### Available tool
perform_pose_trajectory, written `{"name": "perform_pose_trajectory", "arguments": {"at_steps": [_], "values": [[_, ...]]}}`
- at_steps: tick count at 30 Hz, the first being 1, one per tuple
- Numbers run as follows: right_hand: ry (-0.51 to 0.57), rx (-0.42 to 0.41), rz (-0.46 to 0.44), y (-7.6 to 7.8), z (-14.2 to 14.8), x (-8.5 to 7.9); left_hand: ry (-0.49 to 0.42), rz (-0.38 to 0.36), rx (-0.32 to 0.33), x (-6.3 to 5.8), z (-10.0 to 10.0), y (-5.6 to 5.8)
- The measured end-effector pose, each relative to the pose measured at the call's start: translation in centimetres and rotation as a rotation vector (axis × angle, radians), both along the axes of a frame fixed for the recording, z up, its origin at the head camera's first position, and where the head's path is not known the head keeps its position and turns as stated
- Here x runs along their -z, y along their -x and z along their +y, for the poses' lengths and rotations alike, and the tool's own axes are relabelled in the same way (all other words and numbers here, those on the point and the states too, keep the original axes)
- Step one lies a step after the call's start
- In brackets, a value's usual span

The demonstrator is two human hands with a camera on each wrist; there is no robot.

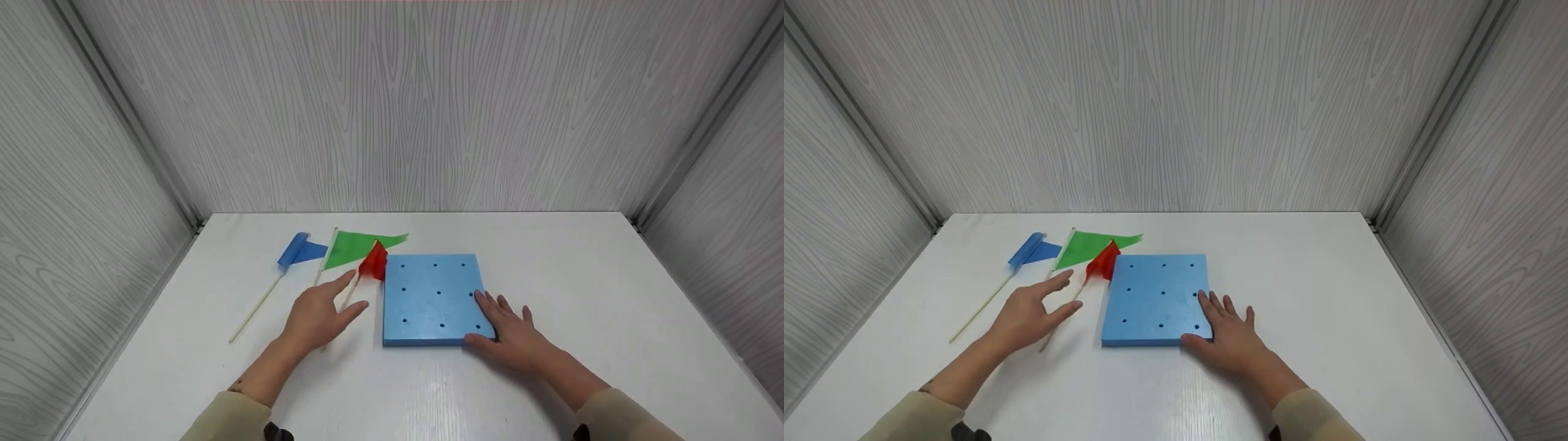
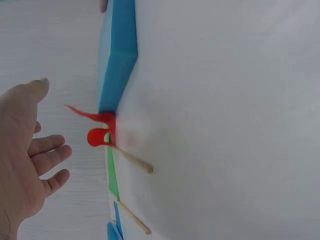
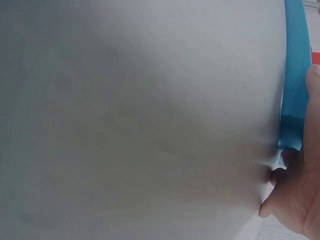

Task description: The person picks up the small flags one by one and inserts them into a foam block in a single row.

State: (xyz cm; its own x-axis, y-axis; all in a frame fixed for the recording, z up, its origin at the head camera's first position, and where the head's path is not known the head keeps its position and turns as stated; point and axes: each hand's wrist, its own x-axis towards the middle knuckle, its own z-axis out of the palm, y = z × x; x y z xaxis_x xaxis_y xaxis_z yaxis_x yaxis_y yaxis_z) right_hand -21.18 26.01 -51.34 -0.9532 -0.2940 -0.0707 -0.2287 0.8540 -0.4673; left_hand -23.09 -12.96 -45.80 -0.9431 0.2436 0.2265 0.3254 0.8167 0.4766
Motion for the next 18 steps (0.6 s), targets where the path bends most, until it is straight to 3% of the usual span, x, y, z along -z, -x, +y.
{"name": "perform_pose_trajectory", "arguments": {"at_steps": [8, 18], "values": [[0.004, 0.001, 0.001, 0.0, -0.2, 0.1, -0.259, -0.121, 0.016, 0.0, -5.2, 2.1], [0.007, 0.004, 0.004, 0.1, -0.1, 0.3, -0.395, -0.226, -0.055, -0.5, -14.9, 3.7]]}}
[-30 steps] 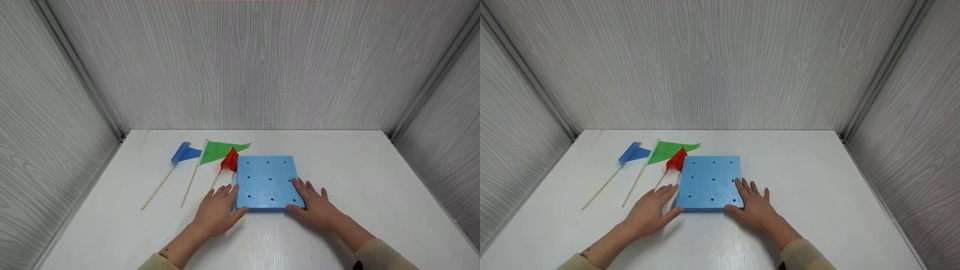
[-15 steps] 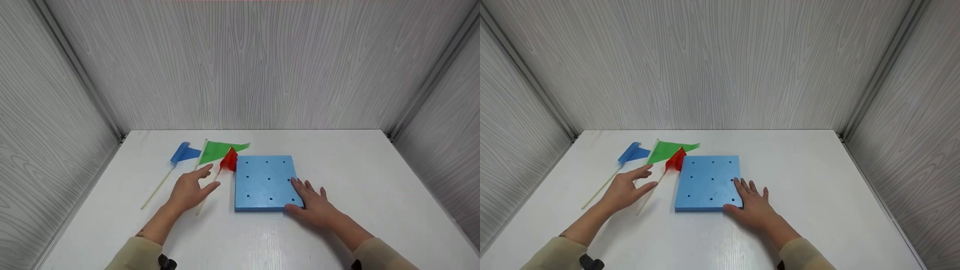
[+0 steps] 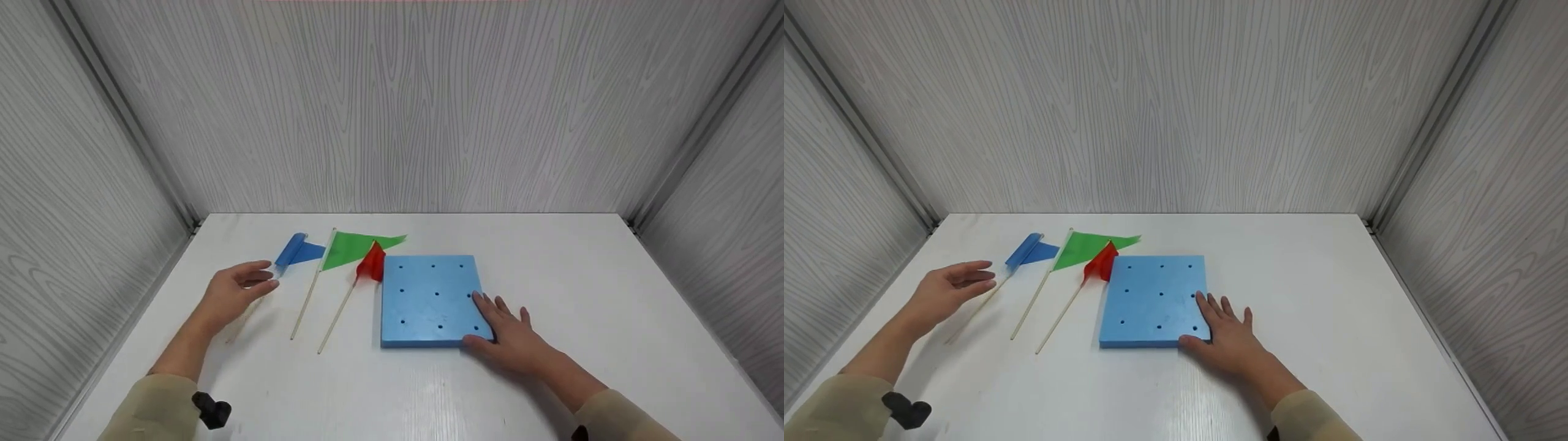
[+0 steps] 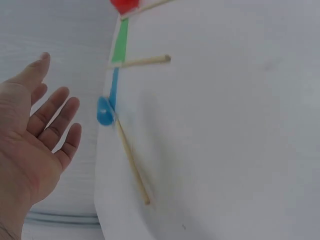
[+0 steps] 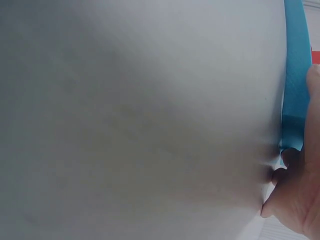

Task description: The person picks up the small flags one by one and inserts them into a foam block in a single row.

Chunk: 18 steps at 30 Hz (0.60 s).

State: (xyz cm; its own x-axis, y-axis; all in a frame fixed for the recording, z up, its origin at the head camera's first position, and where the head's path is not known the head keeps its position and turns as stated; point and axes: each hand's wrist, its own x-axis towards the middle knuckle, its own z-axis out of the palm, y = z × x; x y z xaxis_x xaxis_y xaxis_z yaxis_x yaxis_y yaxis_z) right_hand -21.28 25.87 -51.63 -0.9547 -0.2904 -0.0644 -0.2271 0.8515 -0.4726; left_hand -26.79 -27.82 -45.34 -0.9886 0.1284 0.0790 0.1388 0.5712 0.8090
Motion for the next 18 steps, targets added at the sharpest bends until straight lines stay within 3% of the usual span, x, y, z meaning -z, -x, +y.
{"name": "perform_pose_trajectory", "arguments": {"at_steps": [4, 8, 14, 18], "values": [[-0.002, 0.004, -0.004, 0.0, 0.0, 0.0, -0.039, -0.053, -0.006, 0.6, -2.6, 0.4], [-0.002, 0.011, -0.009, 0.0, 0.1, 0.0, -0.026, -0.099, -0.006, 1.5, -3.9, 0.7], [0.001, 0.009, -0.008, 0.0, 0.1, 0.0, 0.031, -0.146, 0.0, 3.1, -4.3, 0.9], [0.007, 0.011, -0.01, 0.0, 0.0, -0.1, 0.089, -0.127, -0.008, 4.0, -3.9, 1.1]]}}
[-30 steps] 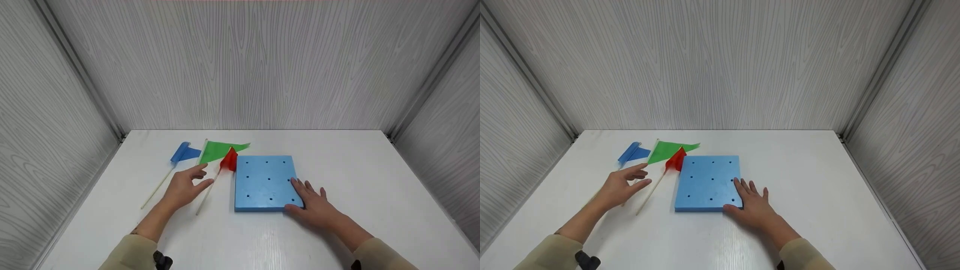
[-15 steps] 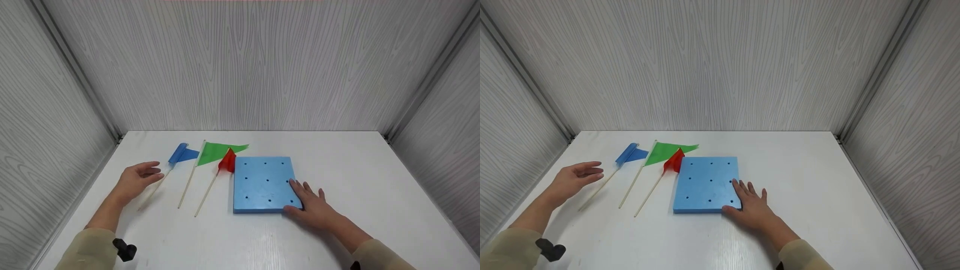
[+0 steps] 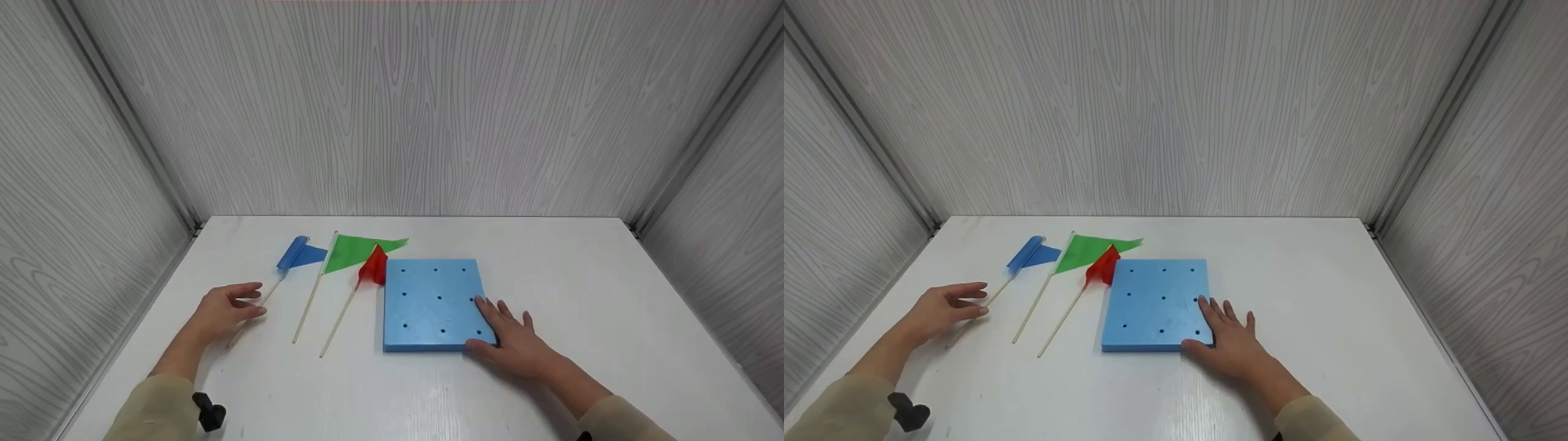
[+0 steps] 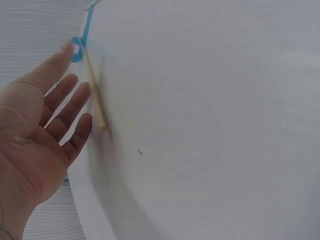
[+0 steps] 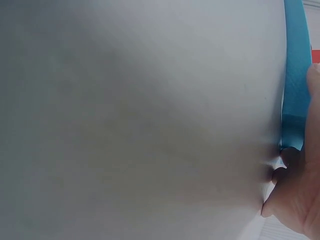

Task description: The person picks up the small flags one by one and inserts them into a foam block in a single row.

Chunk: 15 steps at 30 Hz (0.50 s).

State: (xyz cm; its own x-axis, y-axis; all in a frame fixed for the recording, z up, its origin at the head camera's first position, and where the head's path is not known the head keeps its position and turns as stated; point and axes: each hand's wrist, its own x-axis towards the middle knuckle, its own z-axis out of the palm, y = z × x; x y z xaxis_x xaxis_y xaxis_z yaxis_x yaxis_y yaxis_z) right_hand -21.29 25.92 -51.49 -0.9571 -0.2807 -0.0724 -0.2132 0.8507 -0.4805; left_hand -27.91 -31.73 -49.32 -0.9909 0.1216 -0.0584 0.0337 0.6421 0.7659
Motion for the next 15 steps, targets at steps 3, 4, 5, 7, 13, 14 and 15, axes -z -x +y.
{"name": "perform_pose_trajectory", "arguments": {"at_steps": [3, 4, 5, 7, 13, 14, 15], "values": [[0.001, -0.002, -0.004, 0.1, -0.1, -0.1, 0.049, 0.011, -0.007, 0.6, 0.4, 0.0], [-0.006, 0.0, -0.007, 0.1, -0.1, -0.1, 0.057, 0.011, -0.011, 0.8, 0.5, -0.1], [-0.007, -0.001, -0.006, 0.2, -0.1, -0.1, 0.063, 0.01, -0.017, 0.9, 0.6, -0.1], [-0.004, -0.005, -0.002, 0.2, -0.1, -0.1, 0.07, 0.01, -0.026, 1.2, 0.8, -0.2], [-0.006, -0.004, -0.004, 0.2, 0.0, 0.0, 0.101, 0.037, -0.043, 1.6, 1.2, -0.5], [-0.007, -0.003, -0.006, 0.2, 0.0, 0.0, 0.107, 0.041, -0.042, 1.6, 1.3, -0.5], [-0.008, -0.002, -0.009, 0.3, 0.0, 0.0, 0.113, 0.045, -0.042, 1.7, 1.3, -0.5]]}}
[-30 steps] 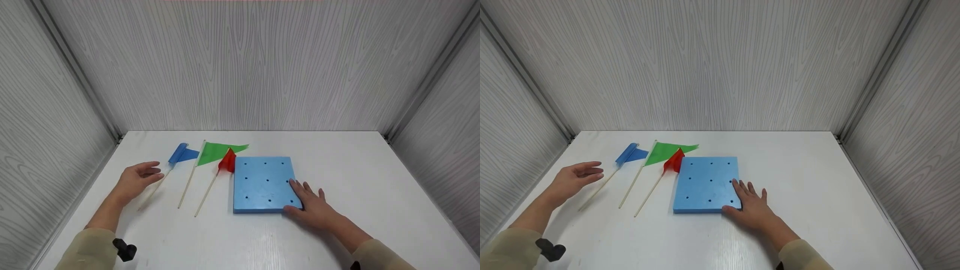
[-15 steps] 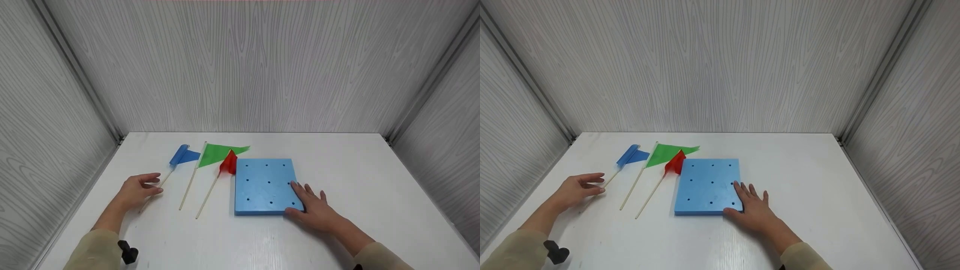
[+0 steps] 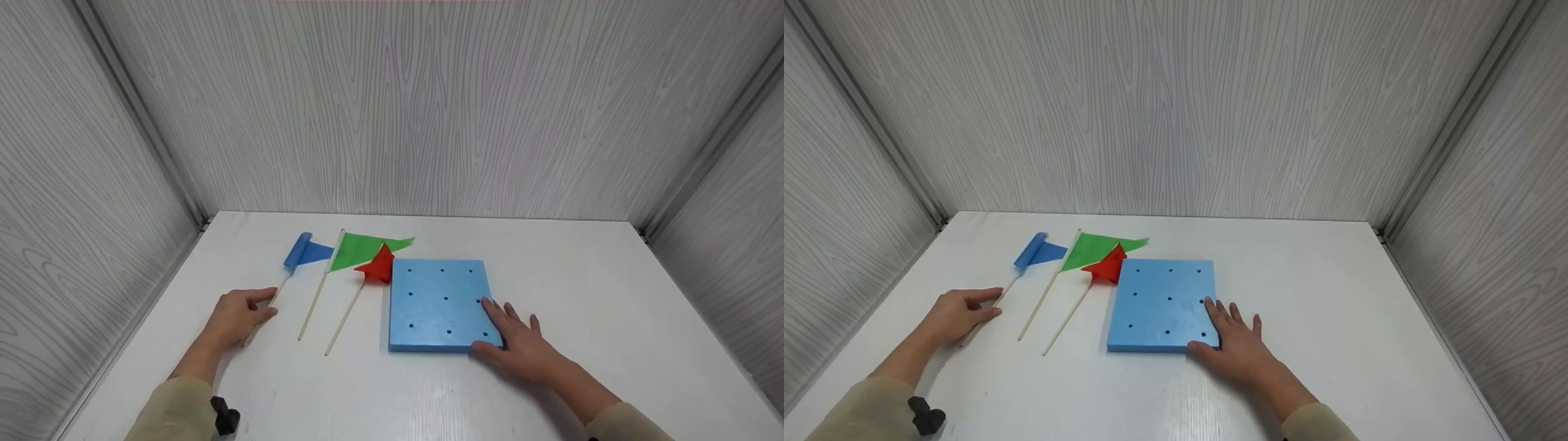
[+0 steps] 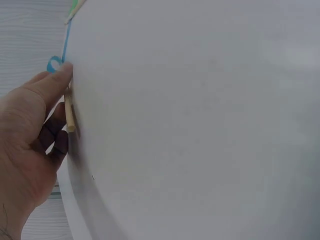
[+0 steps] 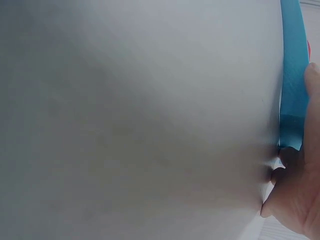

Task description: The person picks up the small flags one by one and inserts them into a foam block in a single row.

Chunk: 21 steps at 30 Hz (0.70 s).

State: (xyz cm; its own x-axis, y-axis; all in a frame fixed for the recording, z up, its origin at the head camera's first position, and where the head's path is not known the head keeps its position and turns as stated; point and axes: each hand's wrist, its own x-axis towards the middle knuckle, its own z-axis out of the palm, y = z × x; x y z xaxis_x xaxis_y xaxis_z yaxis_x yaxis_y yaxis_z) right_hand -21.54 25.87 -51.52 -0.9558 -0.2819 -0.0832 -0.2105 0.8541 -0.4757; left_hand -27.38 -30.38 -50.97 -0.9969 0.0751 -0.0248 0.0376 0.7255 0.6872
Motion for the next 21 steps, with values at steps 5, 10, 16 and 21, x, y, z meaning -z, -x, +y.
{"name": "perform_pose_trajectory", "arguments": {"at_steps": [5, 10, 16, 21], "values": [[-0.002, 0.004, 0.002, 0.0, 0.0, -0.1, 0.003, 0.012, -0.008, 0.1, 0.4, 0.1], [0.001, 0.005, 0.004, -0.2, 0.1, -0.2, -0.008, 0.009, -0.026, 0.0, 1.0, 0.1], [0.014, -0.001, 0.012, -0.2, 0.2, -0.3, 0.007, 0.034, -0.04, -0.1, 1.4, 0.0], [0.011, -0.001, -0.002, -0.1, 0.0, -0.2, -0.012, 0.047, -0.091, 0.1, 1.5, -0.1]]}}
